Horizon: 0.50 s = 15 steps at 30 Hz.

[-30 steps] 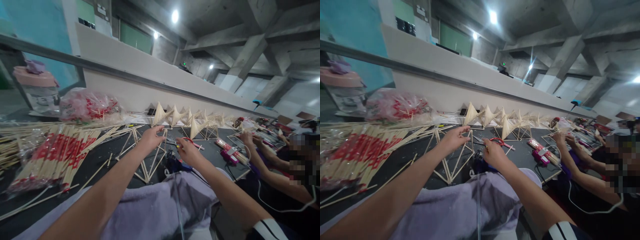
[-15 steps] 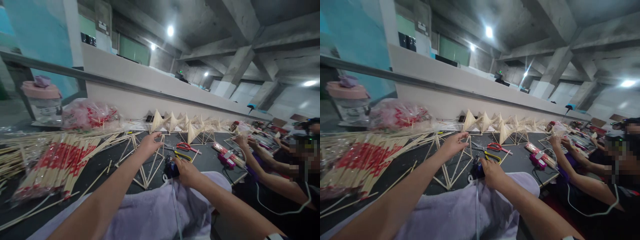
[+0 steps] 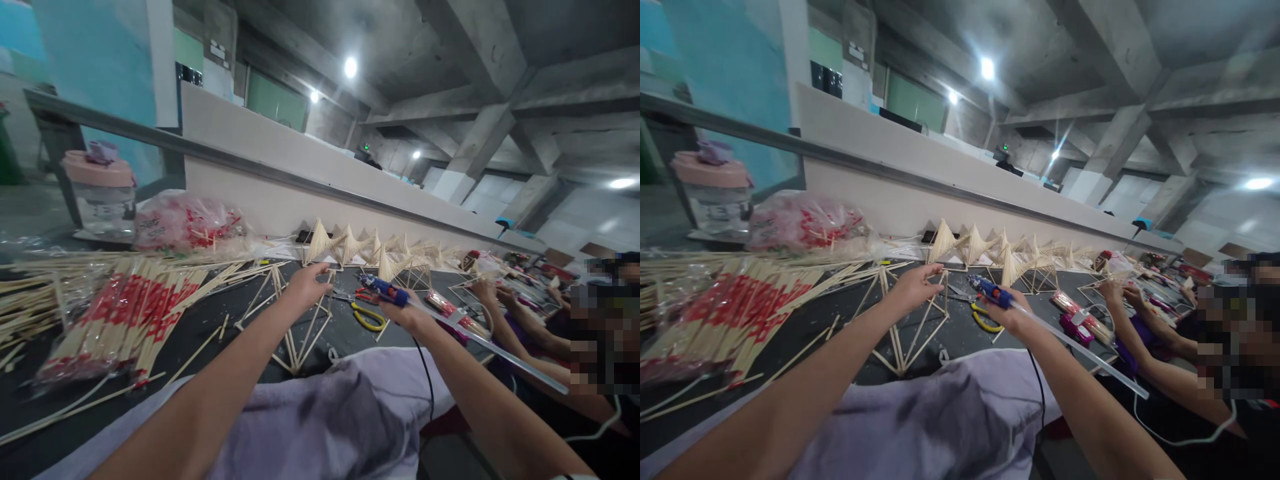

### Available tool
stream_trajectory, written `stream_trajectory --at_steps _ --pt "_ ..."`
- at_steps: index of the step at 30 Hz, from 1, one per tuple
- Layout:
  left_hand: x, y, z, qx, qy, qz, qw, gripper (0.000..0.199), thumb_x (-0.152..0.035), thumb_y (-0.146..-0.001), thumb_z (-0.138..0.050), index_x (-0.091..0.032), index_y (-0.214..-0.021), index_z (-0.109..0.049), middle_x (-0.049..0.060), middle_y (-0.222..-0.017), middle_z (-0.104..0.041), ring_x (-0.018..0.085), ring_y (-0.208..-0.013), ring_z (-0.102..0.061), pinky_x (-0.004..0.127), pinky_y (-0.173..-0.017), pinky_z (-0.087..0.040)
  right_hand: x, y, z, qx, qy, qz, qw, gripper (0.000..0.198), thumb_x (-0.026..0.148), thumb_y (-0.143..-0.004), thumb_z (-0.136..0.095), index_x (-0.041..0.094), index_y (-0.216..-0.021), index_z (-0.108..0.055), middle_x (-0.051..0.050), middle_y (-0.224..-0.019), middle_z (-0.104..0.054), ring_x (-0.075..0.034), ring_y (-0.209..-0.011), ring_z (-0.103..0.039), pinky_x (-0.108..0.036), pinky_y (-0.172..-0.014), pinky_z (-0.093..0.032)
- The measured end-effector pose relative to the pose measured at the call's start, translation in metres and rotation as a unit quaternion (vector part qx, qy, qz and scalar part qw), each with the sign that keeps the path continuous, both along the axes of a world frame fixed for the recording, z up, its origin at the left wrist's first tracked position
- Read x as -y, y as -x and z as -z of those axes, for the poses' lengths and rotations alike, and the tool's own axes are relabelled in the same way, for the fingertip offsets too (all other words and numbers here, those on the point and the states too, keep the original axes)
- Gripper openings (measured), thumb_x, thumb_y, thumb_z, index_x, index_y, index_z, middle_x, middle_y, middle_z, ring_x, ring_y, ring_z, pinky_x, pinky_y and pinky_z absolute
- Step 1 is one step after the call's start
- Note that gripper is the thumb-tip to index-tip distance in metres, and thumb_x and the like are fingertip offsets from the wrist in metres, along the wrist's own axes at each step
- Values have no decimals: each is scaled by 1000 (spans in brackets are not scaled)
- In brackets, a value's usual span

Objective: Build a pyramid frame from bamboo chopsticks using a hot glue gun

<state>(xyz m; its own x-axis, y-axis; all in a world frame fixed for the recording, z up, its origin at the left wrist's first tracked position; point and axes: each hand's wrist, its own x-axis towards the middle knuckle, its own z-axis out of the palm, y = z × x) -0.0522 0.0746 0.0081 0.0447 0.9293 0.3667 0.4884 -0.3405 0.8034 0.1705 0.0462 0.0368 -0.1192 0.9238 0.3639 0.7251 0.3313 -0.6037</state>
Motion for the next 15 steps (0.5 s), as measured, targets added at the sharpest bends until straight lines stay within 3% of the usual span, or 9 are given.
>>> stream_trajectory --at_steps 4,8,15 --pt "0 -1 0 2 1 -8 1000 51 -16 -65 -63 -17 -116 -56 6 -113 -61 15 -79 -61 25 -73 -46 2 8 -17 37 23 -23 999 15 29 -65 -58 17 -73 -63 -3 -61 -62 -16 -52 -53 -26 -47 -39" --pt "-2 -2 2 5 5 -17 1000 50 -15 -64 -66 -21 -113 -58 4 -110 -63 15 -80 -61 25 -73 -45 14 17 -30 120 -26 -92 988 25 41 -70 -56 17 -67 -61 1 -55 -54 -12 -51 -46 -22 -47 -34" --pt "-4 -3 3 3 9 -30 1000 52 -16 -63 -67 -23 -113 -58 2 -100 -66 15 -80 -61 23 -72 -45 9 23 -32 223 -64 -30 972 29 46 -70 -53 19 -60 -58 2 -50 -50 -10 -48 -42 -20 -47 -29"
